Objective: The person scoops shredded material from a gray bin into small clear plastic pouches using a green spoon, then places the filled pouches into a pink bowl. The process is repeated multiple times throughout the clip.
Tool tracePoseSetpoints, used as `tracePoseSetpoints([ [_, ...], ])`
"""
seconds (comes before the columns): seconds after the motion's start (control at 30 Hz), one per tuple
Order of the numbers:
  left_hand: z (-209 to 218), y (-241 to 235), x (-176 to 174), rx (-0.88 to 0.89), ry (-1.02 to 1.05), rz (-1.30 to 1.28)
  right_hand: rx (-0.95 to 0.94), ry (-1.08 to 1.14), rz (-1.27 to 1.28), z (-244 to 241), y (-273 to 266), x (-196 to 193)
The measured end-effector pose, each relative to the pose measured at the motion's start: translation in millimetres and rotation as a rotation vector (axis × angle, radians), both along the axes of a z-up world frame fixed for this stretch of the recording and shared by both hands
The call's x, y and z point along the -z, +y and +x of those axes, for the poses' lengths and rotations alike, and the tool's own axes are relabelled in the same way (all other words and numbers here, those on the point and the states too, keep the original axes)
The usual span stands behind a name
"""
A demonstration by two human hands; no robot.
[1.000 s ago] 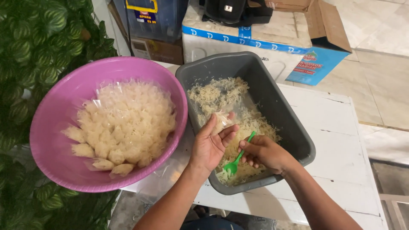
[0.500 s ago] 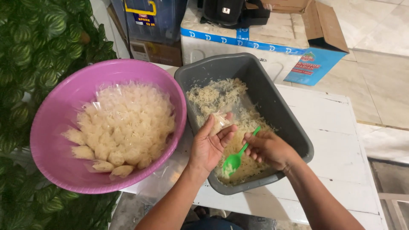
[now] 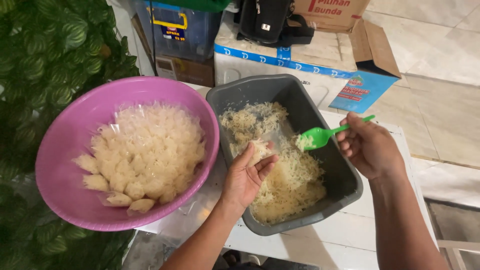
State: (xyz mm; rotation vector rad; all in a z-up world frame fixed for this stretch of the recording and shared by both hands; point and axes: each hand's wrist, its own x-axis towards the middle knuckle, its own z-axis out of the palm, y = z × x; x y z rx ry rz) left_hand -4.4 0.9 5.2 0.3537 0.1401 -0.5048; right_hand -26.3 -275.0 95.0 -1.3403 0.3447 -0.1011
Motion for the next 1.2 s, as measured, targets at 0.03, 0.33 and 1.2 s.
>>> tracePoseSetpoints([
  [0.03,0,-1,2,0.002,0.000,0.005,0.003,-0.026,-0.005,2,4,-5],
  [0.33,5,-4,5,0.027,0.091,0.030,0.028,-0.161,-0.311,1,99,-33],
  [1.2,-24,-1,-34,-0.109,-0.128,-0.093,-0.055,-0.224,-0.681,-37,139,-33],
])
